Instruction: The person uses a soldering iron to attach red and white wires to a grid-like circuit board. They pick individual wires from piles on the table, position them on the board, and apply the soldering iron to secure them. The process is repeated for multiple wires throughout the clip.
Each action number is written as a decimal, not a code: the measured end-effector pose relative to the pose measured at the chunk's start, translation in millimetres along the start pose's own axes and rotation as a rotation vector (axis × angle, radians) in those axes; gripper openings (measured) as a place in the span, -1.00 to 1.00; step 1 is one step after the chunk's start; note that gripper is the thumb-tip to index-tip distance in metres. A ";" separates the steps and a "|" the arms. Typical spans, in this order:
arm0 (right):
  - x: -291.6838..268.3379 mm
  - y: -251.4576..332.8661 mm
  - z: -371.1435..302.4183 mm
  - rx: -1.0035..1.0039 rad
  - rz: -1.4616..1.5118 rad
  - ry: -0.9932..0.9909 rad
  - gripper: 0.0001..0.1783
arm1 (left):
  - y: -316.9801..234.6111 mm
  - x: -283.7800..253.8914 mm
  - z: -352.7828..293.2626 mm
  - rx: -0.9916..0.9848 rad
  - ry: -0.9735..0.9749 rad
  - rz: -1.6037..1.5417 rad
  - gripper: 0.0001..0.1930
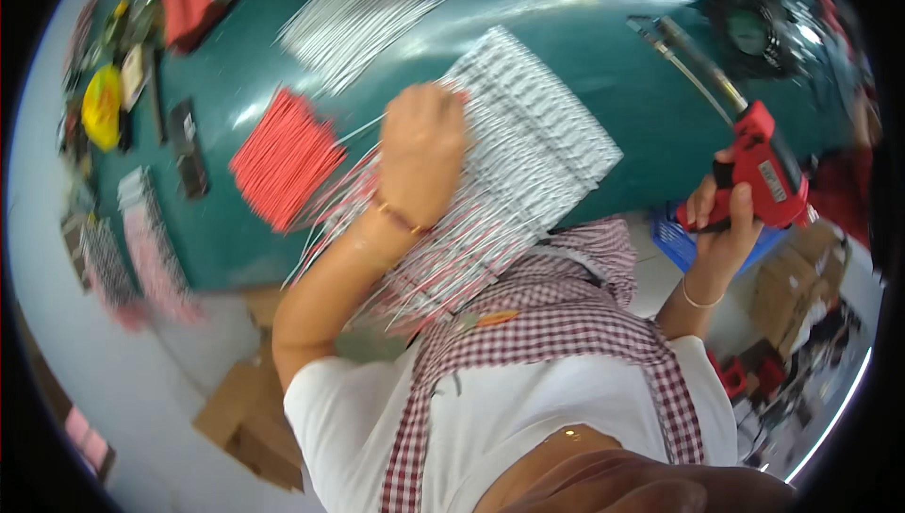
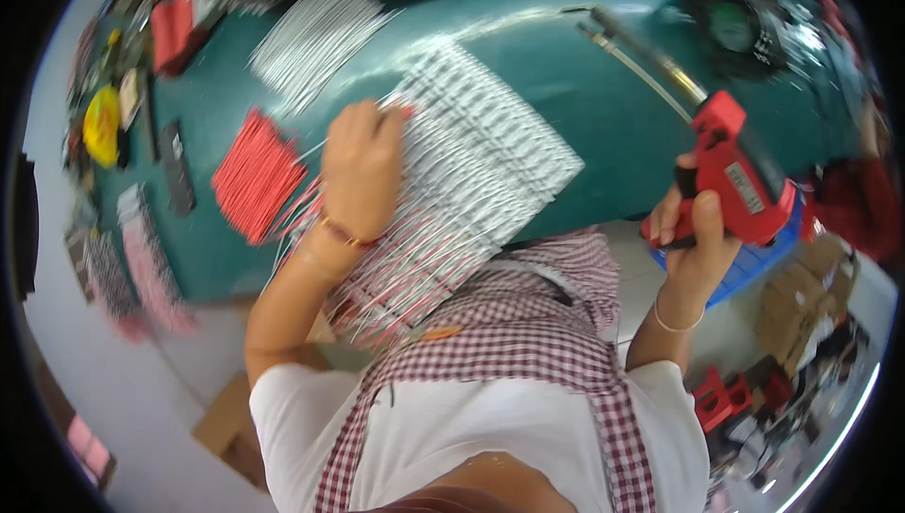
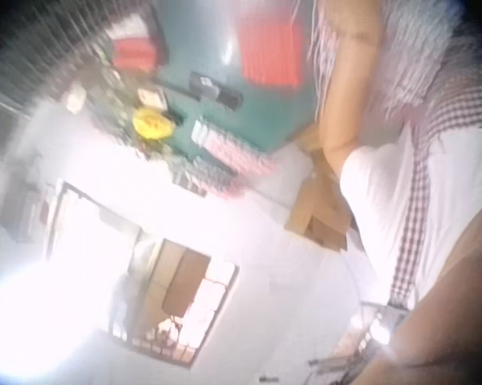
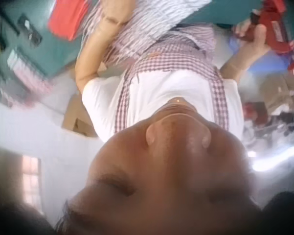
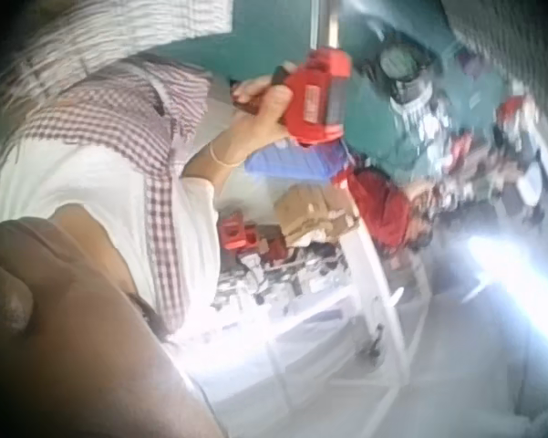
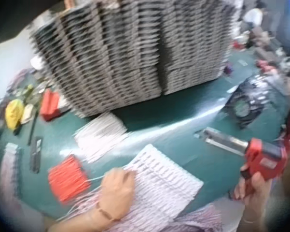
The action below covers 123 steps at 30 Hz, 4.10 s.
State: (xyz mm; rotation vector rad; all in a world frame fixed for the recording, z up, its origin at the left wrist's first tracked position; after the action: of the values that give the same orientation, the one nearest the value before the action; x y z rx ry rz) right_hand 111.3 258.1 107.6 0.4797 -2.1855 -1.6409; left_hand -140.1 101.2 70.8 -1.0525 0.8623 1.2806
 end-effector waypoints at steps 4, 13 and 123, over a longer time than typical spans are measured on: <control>-89.3 66.8 19.1 -0.246 0.120 -0.243 -0.57 | -2.4 1.5 -1.6 -0.020 0.040 -0.006 -0.82; -211.4 54.9 91.7 -0.071 -0.053 -0.697 -0.68 | 11.8 -35.6 -29.8 -0.095 0.006 0.037 -0.80; 40.8 -84.9 -38.3 0.077 -0.514 0.219 -0.57 | -13.4 1.1 -16.7 0.048 -0.104 -0.097 -0.80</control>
State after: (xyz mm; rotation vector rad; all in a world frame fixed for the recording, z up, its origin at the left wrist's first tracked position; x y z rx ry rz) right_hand 98.3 183.9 39.1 1.2665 -2.0723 -1.6415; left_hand -125.8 85.9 66.3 -0.9701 0.7510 1.2167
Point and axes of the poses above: each hand's wrist, its own z-axis towards the middle knuckle, its own x-axis out of the palm, y = z × x, the point moved 9 cm from there along z, towards the middle knuckle, and after that the axes turned 15 degrees about x, right-handed, at the moved point
